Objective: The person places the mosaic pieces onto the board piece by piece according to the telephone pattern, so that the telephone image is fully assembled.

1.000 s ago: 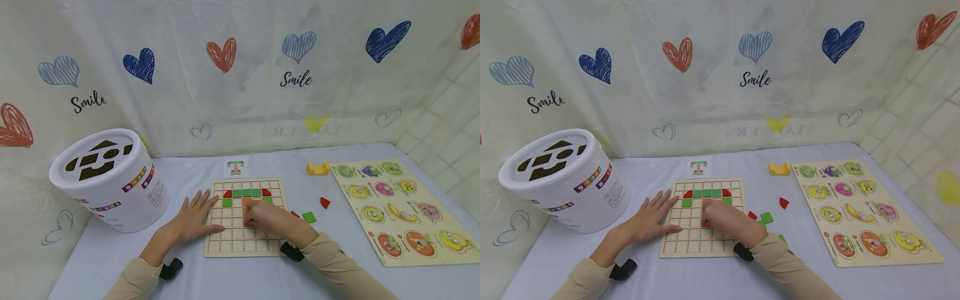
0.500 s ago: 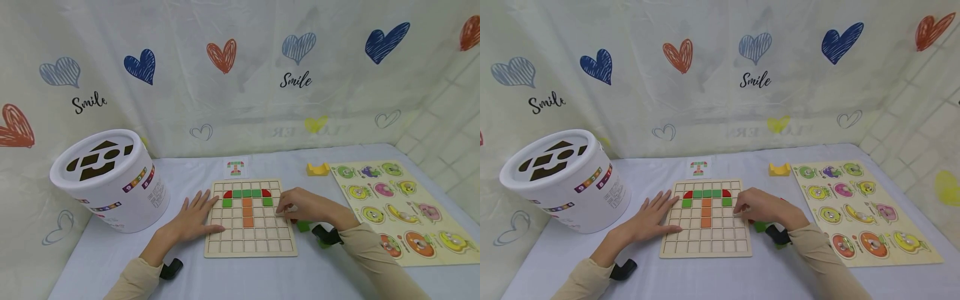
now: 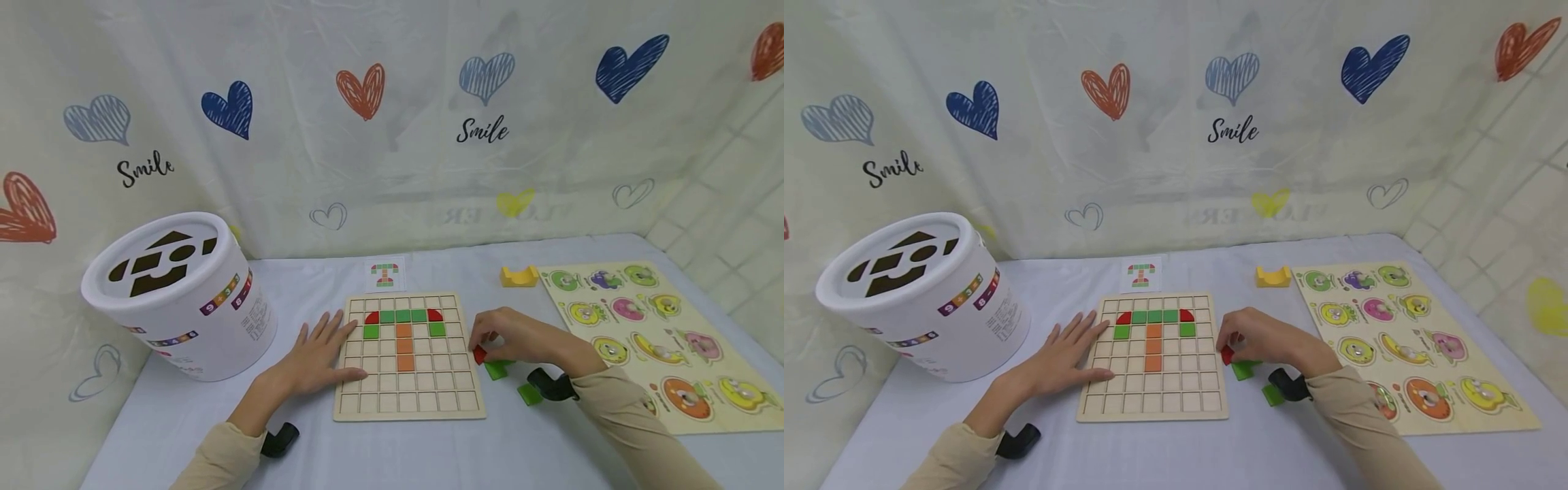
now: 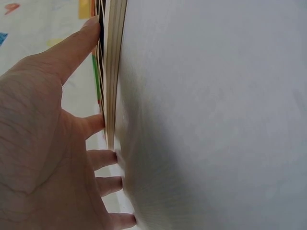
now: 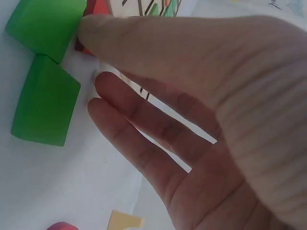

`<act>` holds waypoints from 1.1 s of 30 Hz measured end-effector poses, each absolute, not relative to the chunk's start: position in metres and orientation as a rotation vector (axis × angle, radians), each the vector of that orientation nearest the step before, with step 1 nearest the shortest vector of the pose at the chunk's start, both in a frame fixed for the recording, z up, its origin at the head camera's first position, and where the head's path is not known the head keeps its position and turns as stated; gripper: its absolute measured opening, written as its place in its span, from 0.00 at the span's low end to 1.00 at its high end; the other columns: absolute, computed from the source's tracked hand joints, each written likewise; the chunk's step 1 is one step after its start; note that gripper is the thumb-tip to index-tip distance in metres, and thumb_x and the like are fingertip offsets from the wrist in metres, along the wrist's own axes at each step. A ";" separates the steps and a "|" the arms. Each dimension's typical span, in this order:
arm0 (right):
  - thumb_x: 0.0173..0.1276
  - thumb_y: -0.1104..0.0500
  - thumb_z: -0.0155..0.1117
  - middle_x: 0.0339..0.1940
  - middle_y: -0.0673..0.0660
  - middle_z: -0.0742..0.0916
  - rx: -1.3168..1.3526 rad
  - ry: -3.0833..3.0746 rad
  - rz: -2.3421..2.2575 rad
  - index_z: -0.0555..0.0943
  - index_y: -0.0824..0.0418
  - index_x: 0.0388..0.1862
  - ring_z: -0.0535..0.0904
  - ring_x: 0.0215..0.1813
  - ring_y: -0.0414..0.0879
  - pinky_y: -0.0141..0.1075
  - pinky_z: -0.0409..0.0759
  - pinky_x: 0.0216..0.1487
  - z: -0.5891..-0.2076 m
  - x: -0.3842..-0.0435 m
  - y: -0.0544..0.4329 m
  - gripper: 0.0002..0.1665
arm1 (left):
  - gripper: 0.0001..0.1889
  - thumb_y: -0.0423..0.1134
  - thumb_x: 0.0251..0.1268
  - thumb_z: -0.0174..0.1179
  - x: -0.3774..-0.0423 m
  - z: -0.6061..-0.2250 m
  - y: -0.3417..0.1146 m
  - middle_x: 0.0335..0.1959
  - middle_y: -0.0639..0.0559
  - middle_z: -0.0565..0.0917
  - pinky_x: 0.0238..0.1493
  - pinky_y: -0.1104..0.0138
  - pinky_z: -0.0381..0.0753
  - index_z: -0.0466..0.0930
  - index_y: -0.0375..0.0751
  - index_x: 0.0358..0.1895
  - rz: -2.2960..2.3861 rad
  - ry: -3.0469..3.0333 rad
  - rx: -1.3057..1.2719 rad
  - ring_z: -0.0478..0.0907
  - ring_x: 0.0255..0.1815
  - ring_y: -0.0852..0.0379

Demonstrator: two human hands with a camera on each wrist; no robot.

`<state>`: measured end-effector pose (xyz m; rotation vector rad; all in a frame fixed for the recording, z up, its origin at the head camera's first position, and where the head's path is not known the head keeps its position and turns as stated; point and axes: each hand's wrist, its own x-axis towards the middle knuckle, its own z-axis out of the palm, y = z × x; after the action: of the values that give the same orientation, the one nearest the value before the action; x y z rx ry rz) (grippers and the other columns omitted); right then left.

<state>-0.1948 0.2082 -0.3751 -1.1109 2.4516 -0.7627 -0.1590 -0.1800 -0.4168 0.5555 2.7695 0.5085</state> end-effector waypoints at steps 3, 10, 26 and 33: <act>0.61 0.71 0.77 0.39 0.45 0.86 -1.083 2.457 -0.783 0.90 0.58 0.42 0.83 0.42 0.41 0.38 0.86 0.48 -0.377 -0.194 0.211 0.13 | 0.54 0.74 0.66 0.58 -0.159 -0.416 -0.179 0.87 0.39 0.44 0.78 0.31 0.32 0.53 0.45 0.85 0.507 2.765 0.553 0.35 0.87 0.36; 0.60 0.69 0.79 0.37 0.46 0.84 -1.026 2.483 -0.762 0.90 0.59 0.41 0.81 0.39 0.36 0.34 0.85 0.44 -0.377 -0.192 0.217 0.11 | 0.54 0.73 0.66 0.59 -0.158 -0.415 -0.179 0.87 0.37 0.45 0.78 0.31 0.33 0.53 0.43 0.85 0.510 2.768 0.558 0.35 0.86 0.35; 0.59 0.72 0.79 0.33 0.45 0.86 -1.044 2.494 -0.821 0.89 0.57 0.33 0.82 0.34 0.35 0.31 0.84 0.37 -0.374 -0.192 0.218 0.11 | 0.54 0.73 0.66 0.59 -0.159 -0.417 -0.180 0.87 0.38 0.45 0.78 0.30 0.33 0.53 0.43 0.85 0.516 2.769 0.561 0.35 0.86 0.35; 0.62 0.73 0.75 0.33 0.46 0.83 -1.108 2.554 -0.784 0.91 0.64 0.40 0.81 0.37 0.36 0.30 0.84 0.39 -0.368 -0.190 0.210 0.10 | 0.54 0.74 0.66 0.59 -0.160 -0.417 -0.180 0.87 0.37 0.45 0.77 0.30 0.33 0.53 0.44 0.85 0.516 2.769 0.560 0.36 0.86 0.35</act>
<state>-0.1898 0.2103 -0.3682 -1.1083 2.5535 -0.7844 -0.1595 -0.1800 -0.4171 0.5598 2.7693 0.5161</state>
